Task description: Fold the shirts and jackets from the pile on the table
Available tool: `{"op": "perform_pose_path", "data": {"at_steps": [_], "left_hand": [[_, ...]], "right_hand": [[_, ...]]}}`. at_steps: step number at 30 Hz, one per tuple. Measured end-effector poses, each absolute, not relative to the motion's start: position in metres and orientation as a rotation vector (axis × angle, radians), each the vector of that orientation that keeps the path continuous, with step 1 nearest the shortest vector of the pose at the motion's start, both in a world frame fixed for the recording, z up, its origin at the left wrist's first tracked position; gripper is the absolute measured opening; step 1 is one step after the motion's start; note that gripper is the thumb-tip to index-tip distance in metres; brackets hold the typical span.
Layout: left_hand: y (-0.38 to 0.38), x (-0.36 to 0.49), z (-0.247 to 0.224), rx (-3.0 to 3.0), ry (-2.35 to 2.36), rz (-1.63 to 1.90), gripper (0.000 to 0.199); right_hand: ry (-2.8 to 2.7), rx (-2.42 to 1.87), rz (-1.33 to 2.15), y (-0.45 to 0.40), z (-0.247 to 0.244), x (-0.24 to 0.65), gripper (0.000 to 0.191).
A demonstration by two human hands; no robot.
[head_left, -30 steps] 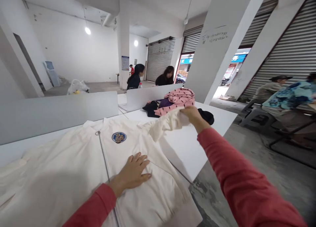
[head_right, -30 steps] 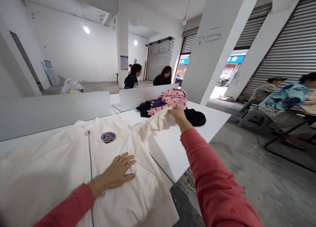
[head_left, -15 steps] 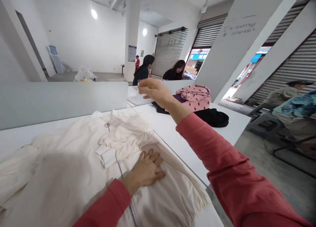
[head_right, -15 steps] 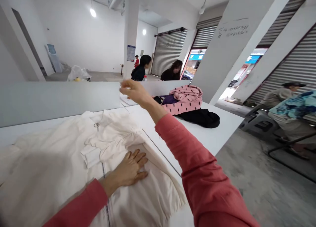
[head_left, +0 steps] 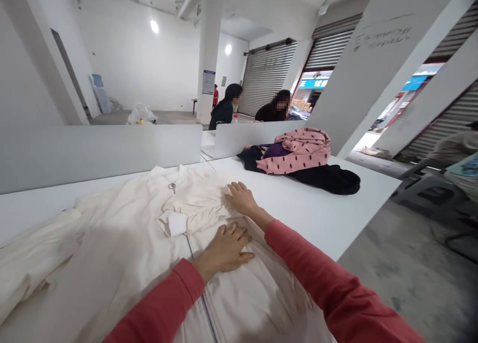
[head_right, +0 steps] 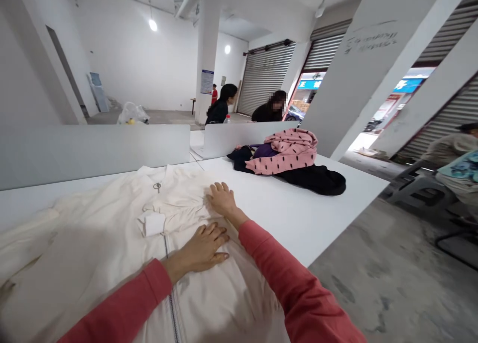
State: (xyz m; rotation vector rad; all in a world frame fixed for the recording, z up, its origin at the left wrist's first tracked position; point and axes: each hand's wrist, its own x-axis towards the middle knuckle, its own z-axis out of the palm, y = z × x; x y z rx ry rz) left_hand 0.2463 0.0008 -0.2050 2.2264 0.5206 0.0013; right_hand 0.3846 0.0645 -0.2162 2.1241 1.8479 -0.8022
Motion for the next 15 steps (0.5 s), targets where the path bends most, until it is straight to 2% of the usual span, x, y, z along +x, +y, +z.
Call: {"op": "perform_pose_path", "data": {"at_steps": [3,6,10,13,15], "left_hand": [[0.0,0.248,-0.206,2.26,0.537,0.008,0.045],[0.003,0.249,-0.201,2.304,0.486,-0.015,0.041],[0.023,0.227,-0.17,2.255,0.35,-0.159,0.037],[0.046,0.168,-0.134,2.139,0.661,-0.108,0.032],[0.054,0.109,-0.109,1.953,1.121,0.0,0.03]], "right_hand": [[2.07,1.972,-0.734,0.064,-0.219,0.371,0.051],[2.063,1.74,-0.934,0.048,-0.235,0.36,0.051],[2.021,1.722,-0.947,0.031,-0.254,0.359,0.053],[2.018,1.73,-0.922,0.029,-0.259,0.36,0.054],[2.022,1.742,-0.918,0.028,-0.259,0.36,0.053]]}}
